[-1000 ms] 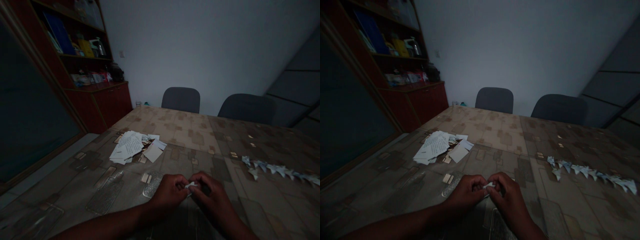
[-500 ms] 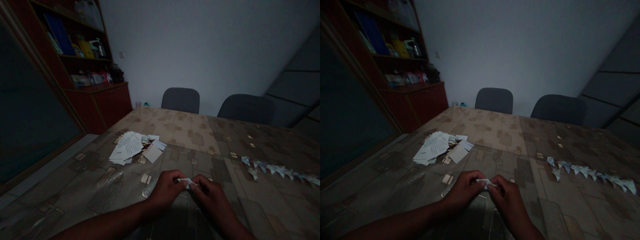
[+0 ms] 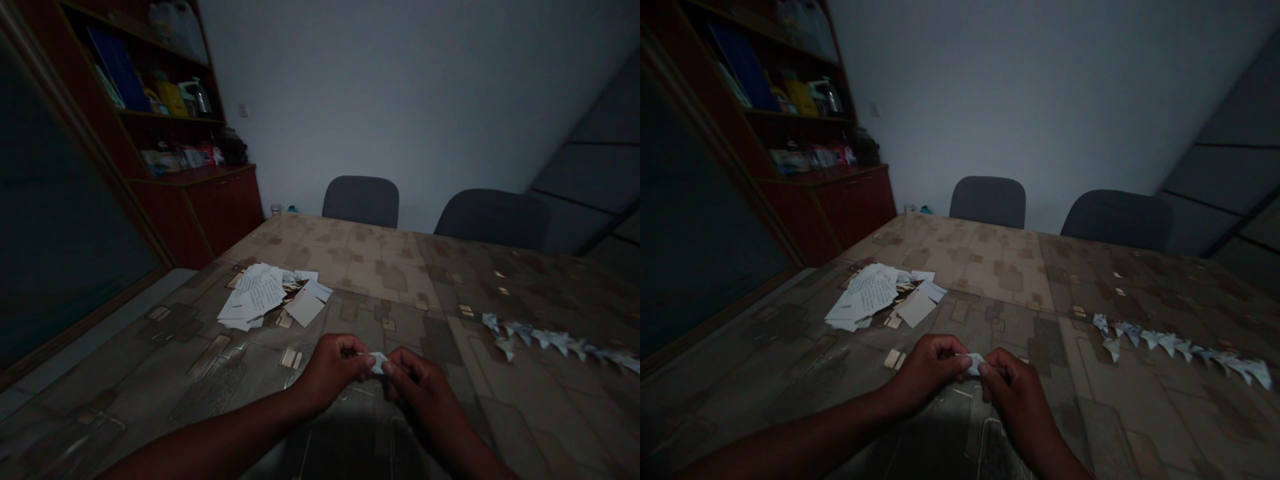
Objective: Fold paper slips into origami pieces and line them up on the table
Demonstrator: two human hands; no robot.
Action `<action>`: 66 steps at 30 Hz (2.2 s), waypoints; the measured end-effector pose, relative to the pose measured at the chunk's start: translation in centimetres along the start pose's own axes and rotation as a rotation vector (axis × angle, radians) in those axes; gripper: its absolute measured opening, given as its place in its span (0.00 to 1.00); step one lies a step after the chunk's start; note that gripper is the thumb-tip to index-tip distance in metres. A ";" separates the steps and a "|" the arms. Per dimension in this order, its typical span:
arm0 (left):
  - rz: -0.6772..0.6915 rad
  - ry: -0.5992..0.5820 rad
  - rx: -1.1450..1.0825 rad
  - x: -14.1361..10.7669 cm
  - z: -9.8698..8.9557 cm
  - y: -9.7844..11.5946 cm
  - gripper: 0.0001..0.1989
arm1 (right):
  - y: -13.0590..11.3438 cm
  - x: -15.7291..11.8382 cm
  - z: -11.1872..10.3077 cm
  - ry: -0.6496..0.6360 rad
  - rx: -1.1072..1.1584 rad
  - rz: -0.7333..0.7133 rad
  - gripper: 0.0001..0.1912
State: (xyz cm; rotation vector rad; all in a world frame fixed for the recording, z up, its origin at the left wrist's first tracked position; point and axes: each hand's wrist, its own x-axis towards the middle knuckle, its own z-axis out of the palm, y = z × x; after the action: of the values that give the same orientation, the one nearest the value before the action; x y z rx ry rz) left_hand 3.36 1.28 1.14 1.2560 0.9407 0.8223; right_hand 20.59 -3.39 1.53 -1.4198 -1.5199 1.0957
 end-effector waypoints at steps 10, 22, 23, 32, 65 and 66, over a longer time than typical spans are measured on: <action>-0.053 -0.020 -0.176 0.6 -0.6 0.1 0.18 | 0.0 0.3 -0.1 0.017 0.013 0.001 0.21; 0.021 0.017 -0.123 0.5 -0.4 0.6 0.14 | -0.4 -0.1 0.0 -0.006 -0.175 -0.095 0.12; 0.022 0.016 -0.125 0.5 -0.4 0.6 0.14 | -0.3 -0.1 -0.1 0.000 -0.161 -0.091 0.14; 0.093 0.024 -0.032 0.2 -0.5 0.8 0.14 | 0.1 0.1 0.1 0.000 -0.076 -0.056 0.19; 0.095 0.056 0.131 -1.1 0.7 0.1 0.07 | -0.5 -0.1 -0.1 0.188 -0.584 -0.532 0.08; 0.102 0.051 0.118 -1.1 0.7 0.1 0.08 | -0.5 -0.1 -0.1 0.189 -0.579 -0.530 0.08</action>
State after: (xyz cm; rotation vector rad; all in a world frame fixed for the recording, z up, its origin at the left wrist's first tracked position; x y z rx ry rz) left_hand 3.61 0.03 1.43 1.3997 0.9840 0.8928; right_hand 20.49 -3.45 2.04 -1.3041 -2.0034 0.1980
